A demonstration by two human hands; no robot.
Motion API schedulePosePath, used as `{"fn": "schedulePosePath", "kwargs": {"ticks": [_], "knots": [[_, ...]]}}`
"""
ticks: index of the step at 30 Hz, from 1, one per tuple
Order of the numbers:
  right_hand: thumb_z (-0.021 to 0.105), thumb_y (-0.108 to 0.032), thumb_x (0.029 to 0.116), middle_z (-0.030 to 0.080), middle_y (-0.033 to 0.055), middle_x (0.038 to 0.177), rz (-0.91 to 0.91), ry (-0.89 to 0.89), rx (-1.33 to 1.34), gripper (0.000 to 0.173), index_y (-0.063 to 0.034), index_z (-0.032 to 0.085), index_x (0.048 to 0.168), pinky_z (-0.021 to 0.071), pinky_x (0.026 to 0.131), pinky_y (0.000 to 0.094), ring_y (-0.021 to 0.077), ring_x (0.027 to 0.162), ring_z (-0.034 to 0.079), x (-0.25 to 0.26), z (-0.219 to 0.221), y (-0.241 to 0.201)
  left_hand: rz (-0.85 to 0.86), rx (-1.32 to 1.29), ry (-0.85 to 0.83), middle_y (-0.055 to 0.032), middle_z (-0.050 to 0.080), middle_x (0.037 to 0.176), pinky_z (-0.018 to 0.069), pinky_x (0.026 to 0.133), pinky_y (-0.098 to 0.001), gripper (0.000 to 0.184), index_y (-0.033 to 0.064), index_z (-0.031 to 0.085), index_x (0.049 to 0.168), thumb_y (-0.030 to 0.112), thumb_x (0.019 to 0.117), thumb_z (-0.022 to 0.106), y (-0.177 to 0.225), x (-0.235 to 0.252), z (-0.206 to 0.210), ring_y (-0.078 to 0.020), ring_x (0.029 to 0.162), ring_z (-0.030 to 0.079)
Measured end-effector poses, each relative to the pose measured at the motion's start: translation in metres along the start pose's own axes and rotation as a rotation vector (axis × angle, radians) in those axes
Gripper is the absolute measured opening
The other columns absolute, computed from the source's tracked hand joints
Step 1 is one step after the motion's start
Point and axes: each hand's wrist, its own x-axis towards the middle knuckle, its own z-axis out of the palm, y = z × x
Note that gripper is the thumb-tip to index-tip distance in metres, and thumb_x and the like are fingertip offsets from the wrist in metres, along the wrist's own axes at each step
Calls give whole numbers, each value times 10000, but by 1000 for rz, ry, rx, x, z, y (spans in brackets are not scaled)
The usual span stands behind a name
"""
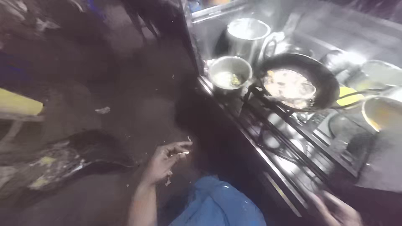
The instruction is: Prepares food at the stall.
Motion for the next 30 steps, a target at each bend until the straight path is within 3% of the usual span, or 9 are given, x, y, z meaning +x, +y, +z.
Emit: {"fn": "schedulePosePath", "kwargs": {"ticks": [2,5,9,12,17,21,24,28,30], "knots": [[690,-244,932,670,10,710,42,-111,16,238,-15,724,874,536,594,253,40,612,599,49,84,1,30,83,-8,-83,643,1379,545,1023,-309,275,-2,708,1167,63,965,533,-14,31,-42,-146,1197,657],[691,-270,942,732,-64,871,-20,-319,228,197,-88,739,997,576,691,181,-27,747,662,108,162,-26,-90,167,-6,-104,552,1475,531,1021,-320,522,29,498,1458,94,940,484,-17,71,-89,-167,1244,621],[681,-352,961,733,-64,890,-105,-497,262,246,-123,741,1027,568,720,177,-32,775,663,186,227,-70,-58,73,-66,-99,562,1467,552,997,-335,705,35,450,1498,439,949,628,-30,132,-126,-197,1243,626],[675,-367,965,749,-23,938,-164,-511,157,274,-115,749,1045,590,784,242,17,835,693,250,265,-82,-56,51,-150,-97,564,1471,542,1023,-342,796,34,437,1512,544,935,637,-45,178,-138,-197,1264,617],[720,-290,925,747,-55,938,-201,-446,277,210,-110,747,1030,588,796,205,-9,843,688,395,312,-105,-137,148,-274,-62,571,1468,516,1048,-363,742,103,475,1512,527,926,641,-65,268,-167,-171,1275,602],[662,-172,939,713,-37,816,-180,-381,517,158,-41,707,1015,584,617,232,36,658,657,543,335,-152,-207,271,-283,-103,549,1486,492,1064,-431,675,124,458,1528,411,945,640,-65,342,-196,-233,1296,585],[603,-137,986,692,-22,807,-243,-222,656,190,-5,666,1108,569,601,230,46,635,631,665,336,-205,-191,263,-231,-96,549,1488,493,1066,-426,660,128,474,1521,410,950,649,-58,395,-210,-230,1302,582],[394,-532,1078,733,-20,1016,-98,-147,954,499,-132,622,1272,604,729,302,98,839,708,818,338,-273,-183,213,-326,-99,537,1499,482,1082,-426,663,121,453,1533,406,965,641,-60,459,-215,-222,1311,573],[376,-576,1063,731,37,1043,1,-129,1036,574,-87,569,1295,620,758,380,174,884,728,878,341,-309,-156,225,-424,-109,543,1492,481,1085,-435,659,116,453,1533,398,969,644,-64,492,-218,-229,1304,579]]}}
